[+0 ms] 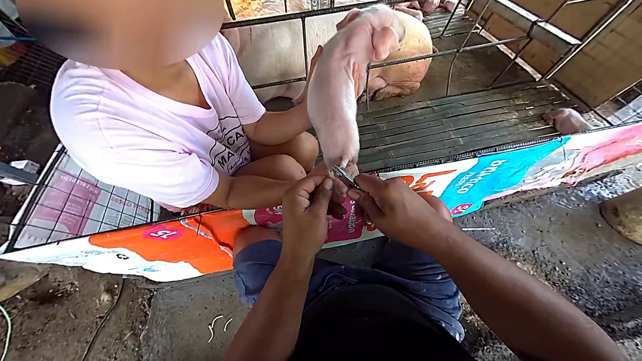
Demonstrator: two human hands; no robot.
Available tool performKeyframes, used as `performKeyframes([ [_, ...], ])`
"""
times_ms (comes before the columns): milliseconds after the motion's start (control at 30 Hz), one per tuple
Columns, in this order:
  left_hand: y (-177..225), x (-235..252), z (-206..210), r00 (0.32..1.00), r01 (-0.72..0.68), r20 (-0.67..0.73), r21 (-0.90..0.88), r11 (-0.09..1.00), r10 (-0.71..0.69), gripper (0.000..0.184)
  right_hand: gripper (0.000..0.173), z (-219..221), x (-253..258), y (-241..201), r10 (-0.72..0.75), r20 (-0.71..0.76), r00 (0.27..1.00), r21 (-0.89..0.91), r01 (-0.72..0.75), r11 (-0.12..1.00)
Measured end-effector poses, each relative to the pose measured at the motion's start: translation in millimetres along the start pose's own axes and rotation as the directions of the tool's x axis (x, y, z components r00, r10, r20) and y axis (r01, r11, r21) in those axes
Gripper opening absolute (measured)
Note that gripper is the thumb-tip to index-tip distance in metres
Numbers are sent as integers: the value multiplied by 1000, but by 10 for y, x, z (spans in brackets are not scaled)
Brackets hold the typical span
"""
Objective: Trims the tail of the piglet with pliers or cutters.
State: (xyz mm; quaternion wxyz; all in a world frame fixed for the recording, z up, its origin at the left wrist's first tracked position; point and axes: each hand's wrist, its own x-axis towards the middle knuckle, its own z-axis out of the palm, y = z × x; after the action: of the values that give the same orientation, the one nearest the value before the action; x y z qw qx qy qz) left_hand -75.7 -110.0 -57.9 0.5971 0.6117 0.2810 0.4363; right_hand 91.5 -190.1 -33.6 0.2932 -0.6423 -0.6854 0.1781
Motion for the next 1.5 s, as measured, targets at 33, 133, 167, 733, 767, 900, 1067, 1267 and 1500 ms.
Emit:
performKeyframes([
  [33, -7, 4, 1, 1000, -4, -5, 3, 1000, 4, 20, 29, -7, 5, 22, 6, 20, 1000, 18, -6, 1000],
  [133, -27, 1, 2, 999, -29, -29, 14, 999, 29, 20, 25, 12, 0, 59, 21, 33, 999, 28, -22, 999],
  [167, -26, -2, 4, 999, -39, -37, 15, 999, 40, 19, 24, 19, -6, 61, 22, 26, 999, 21, -22, 1000],
  [733, 63, -466, -803, 930, -300, -187, 103, 948, 315, 14, 32, 204, -310, 208, 35, 34, 999, 167, -40, 985],
  [767, -24, -548, -1001, 912, -280, -262, 161, 946, 315, 13, 32, 214, -372, 252, 50, 20, 999, 209, -53, 977],
  [900, -591, -1200, -1855, 769, 165, -634, 320, 933, 82, 17, 33, 345, -557, 596, 28, 41, 999, 544, -46, 838],
  [1067, -1630, -2440, -2693, 344, 722, -908, 91, 686, -241, 30, 38, 562, -768, 749, 118, 161, 980, 827, -200, 525],
  [1267, -2258, -3029, -3056, 55, 717, -912, -247, 652, -407, 45, 33, 603, -1023, 862, 177, 233, 956, 854, -289, 434],
  [1500, -1834, -2974, -3065, 207, 786, -968, 76, 613, -145, 59, 38, 387, -1798, 1415, 467, -43, 883, 928, -138, 347],
])
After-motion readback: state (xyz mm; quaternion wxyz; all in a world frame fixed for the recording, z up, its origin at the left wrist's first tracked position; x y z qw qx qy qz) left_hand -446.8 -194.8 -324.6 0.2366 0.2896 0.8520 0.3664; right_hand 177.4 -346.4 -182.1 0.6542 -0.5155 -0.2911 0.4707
